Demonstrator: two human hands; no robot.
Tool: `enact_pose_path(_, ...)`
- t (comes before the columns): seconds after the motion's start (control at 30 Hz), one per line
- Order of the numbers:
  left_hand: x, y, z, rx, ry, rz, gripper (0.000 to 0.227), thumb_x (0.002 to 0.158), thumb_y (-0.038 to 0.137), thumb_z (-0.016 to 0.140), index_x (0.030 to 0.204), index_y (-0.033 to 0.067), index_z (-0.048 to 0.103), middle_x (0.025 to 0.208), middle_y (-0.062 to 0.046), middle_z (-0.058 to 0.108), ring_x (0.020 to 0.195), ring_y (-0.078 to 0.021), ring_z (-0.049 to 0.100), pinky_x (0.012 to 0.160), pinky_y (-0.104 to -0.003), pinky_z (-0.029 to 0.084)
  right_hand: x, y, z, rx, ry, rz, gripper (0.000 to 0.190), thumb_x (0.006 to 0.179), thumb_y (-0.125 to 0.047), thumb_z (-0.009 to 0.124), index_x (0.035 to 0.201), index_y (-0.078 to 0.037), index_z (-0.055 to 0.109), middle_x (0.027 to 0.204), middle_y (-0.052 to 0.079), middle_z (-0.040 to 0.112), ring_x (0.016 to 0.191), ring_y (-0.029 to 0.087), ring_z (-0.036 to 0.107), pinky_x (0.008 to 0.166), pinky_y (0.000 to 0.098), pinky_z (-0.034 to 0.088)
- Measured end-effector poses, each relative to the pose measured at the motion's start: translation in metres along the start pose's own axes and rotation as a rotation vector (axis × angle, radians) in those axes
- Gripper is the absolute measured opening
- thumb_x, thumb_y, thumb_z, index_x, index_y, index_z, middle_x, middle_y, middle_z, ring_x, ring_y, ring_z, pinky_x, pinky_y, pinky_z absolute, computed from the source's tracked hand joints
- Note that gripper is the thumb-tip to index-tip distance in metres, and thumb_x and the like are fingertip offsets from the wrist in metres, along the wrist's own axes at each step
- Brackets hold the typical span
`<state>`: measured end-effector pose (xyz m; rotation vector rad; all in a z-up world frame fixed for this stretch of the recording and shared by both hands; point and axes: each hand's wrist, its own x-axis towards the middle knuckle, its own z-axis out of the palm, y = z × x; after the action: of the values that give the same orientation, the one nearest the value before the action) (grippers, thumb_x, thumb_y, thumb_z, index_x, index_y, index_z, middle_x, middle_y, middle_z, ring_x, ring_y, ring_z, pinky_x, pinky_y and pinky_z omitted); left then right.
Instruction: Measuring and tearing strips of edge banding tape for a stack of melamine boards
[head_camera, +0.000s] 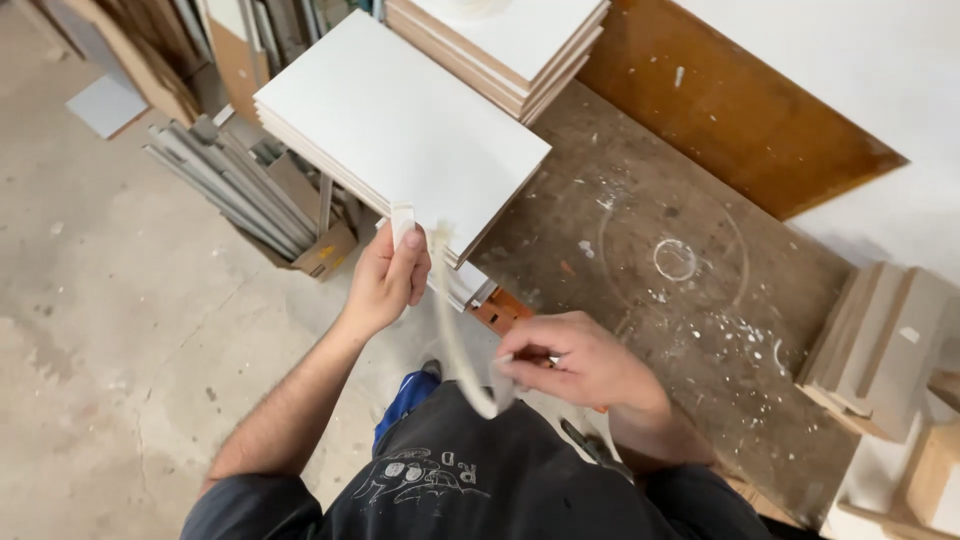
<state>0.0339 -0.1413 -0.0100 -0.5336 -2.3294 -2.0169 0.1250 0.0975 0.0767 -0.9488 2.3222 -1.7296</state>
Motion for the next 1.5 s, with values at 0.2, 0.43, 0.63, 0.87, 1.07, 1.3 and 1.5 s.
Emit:
enact_pose_path(0.2,-0.059,-0.031,-0.002,0.011,0.223,0.118,0.052,0.113,0.031,0.024,0.11,-0.0038,0.062,0.084,-0.027,0.067,0.08,-0.0288,0.058,0.073,-0.049,0.052,0.077,0.065,0.06,0.199,0.193,-0.073,0.011,0.088,0.002,0.077,0.099,-0.001,0.076,0.076,0.008,0.07,0.064,0.013,0.068,0.058,0.0289,0.06)
enact_pose_path(0.43,-0.106,-0.034,-0.024,0.136,0.348,0.06,0.061,0.11,0.037,0.022,0.147,-0.003,0.051,0.118,-0.029,0.07,0.112,-0.0452,0.067,0.097,-0.059,0.05,0.104,0.078,0.12,0.515,0.043,-0.128,0.011,0.092,0.009,0.072,0.103,0.01,0.071,0.076,0.012,0.059,0.058,0.022,0.073,0.05,0.0314,0.063)
enact_pose_path(0.63,-0.117,-0.012,-0.05,-0.032,0.426,0.051,0.037,0.111,0.032,0.033,0.097,0.0082,0.057,0.063,-0.008,0.067,0.052,-0.0238,0.073,0.048,-0.034,0.06,0.123,0.078,0.169,0.655,-0.004,-0.053,0.011,0.098,0.006,0.064,0.109,0.007,0.063,0.058,0.017,0.059,0.033,0.021,0.056,0.029,0.0313,0.05)
enact_pose_path(0.87,-0.105,-0.043,-0.1,-0.18,0.472,-0.015,0.027,0.113,0.025,0.038,0.096,0.0082,0.051,0.051,-0.008,0.062,0.045,-0.0207,0.066,0.052,-0.031,0.054,0.159,0.133,0.225,0.504,0.078,-0.135,0.048,0.092,-0.045,0.058,0.113,-0.002,0.057,0.075,0.005,0.061,0.054,0.011,0.06,0.054,0.0245,0.048)
enact_pose_path(1.07,-0.064,0.023,-0.148,-0.317,0.577,-0.017,0.035,0.112,0.031,0.036,0.089,0.0093,0.051,0.055,-0.009,0.062,0.044,-0.0206,0.066,0.041,-0.028,0.053,0.126,0.22,0.29,0.379,-0.165,-0.095,0.078,0.083,-0.024,0.087,0.137,-0.004,0.034,0.126,0.013,0.053,0.111,0.019,0.048,0.101,0.0436,0.038)
enact_pose_path(1.3,-0.038,0.084,-0.215,-0.822,0.314,0.031,0.022,0.103,0.031,0.061,0.093,0.0124,0.058,0.061,0.004,0.042,0.044,-0.0072,0.037,0.036,-0.022,0.028,0.121,0.253,0.281,-0.114,-0.036,-0.084,0.025,0.101,-0.038,0.062,0.106,-0.013,0.064,0.077,-0.001,0.059,0.058,0.016,0.055,0.051,0.0335,0.038)
enact_pose_path(1.5,-0.016,0.081,-0.262,-1.087,-0.157,0.115,0.031,0.117,0.035,0.04,0.119,0.0171,0.065,0.067,0.01,0.037,0.042,0.0008,0.029,0.036,-0.016,0.022,0.094,0.196,0.209,-0.218,-0.137,-0.316,0.066,0.098,-0.07,0.041,0.115,-0.01,0.063,0.062,-0.001,0.042,0.045,0.015,0.039,0.043,0.0321,0.029)
